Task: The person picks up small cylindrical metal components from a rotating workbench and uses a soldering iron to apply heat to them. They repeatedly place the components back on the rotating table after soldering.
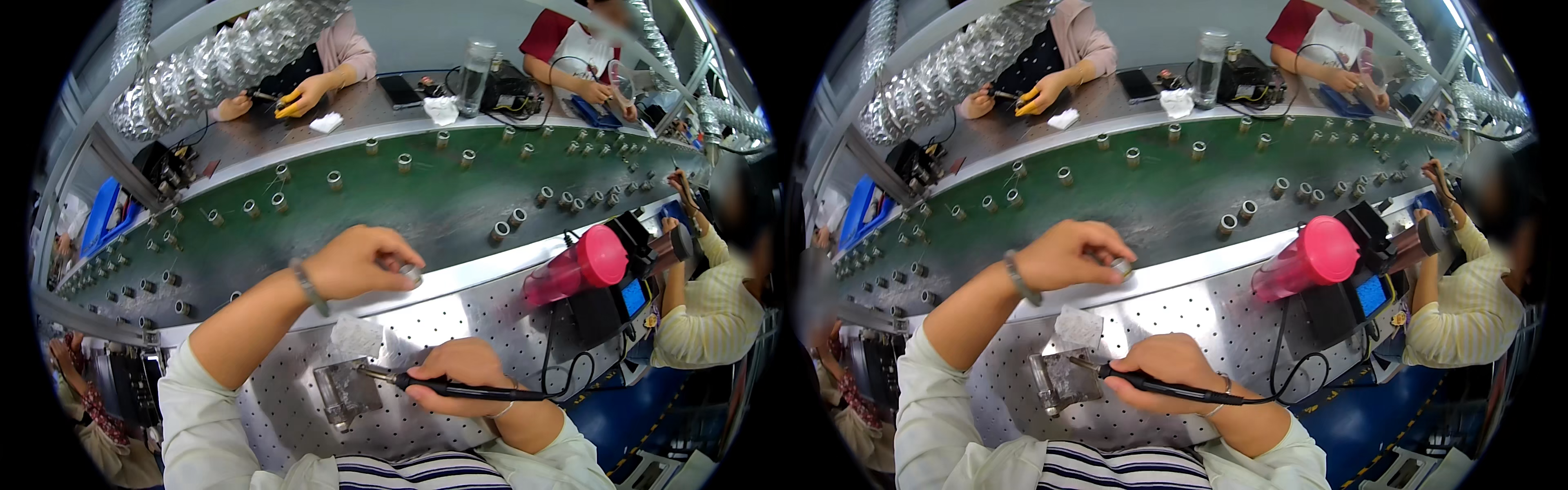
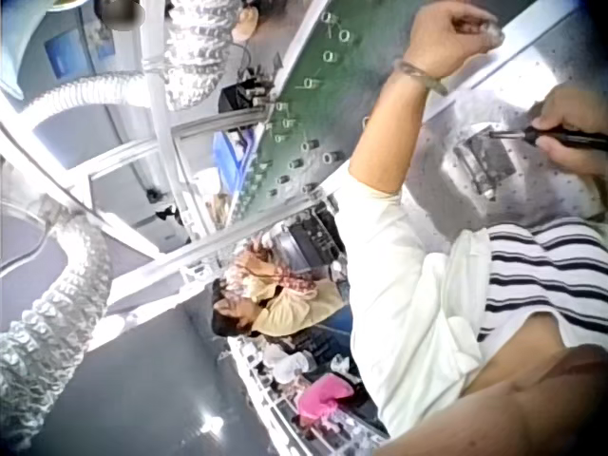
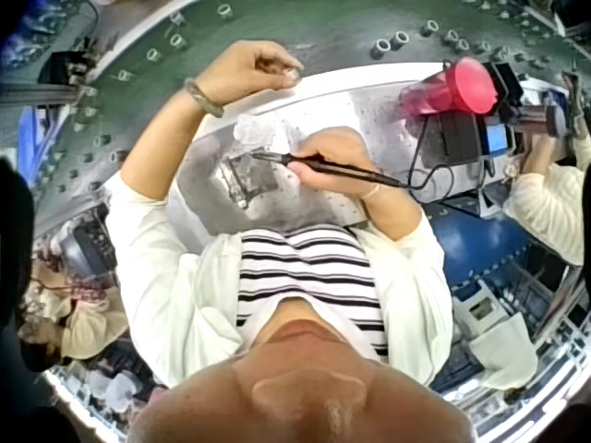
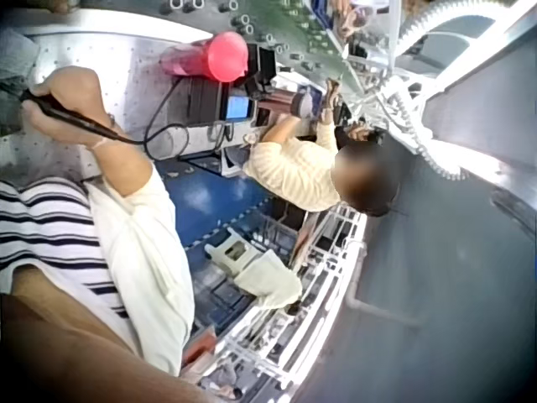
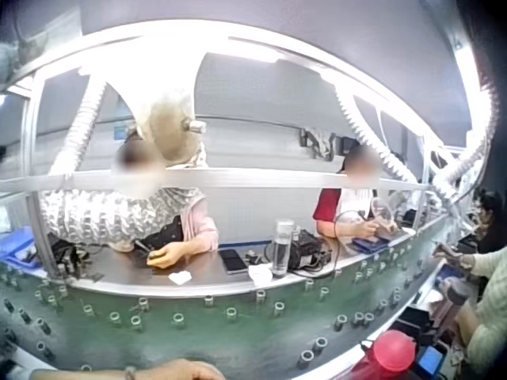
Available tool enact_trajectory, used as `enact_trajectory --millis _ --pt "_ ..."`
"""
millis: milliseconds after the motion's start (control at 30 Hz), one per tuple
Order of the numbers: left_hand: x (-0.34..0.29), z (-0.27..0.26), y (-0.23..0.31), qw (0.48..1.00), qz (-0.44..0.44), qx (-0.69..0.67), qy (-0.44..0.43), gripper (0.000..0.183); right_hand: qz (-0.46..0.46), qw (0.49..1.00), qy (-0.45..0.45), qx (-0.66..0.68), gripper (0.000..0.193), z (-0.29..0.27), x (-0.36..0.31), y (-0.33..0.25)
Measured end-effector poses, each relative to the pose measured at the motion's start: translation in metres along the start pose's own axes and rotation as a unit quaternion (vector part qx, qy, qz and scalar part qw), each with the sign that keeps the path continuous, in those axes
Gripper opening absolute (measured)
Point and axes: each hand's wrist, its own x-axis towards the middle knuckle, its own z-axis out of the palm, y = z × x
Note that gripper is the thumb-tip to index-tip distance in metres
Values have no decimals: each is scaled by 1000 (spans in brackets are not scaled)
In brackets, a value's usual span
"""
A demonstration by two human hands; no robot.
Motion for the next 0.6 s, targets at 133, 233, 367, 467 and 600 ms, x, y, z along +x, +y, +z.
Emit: enact_trajectory --millis 133,233,367,467,600 --pt "-85 -16 5 977 -115 -180 -6 30 62 998 9 27 17 -2 -3 -2" --pt "-139 -11 -12 955 -136 -263 8 33 144 986 70 53 16 2 -6 -6" --pt "-152 10 -25 898 -146 -414 19 28 209 942 143 219 13 10 -11 -2" --pt "-150 25 -37 887 -101 -450 9 26 195 940 140 242 14 16 -14 4" --pt "-156 40 -34 884 -96 -457 4 33 180 934 145 271 17 17 -14 6"
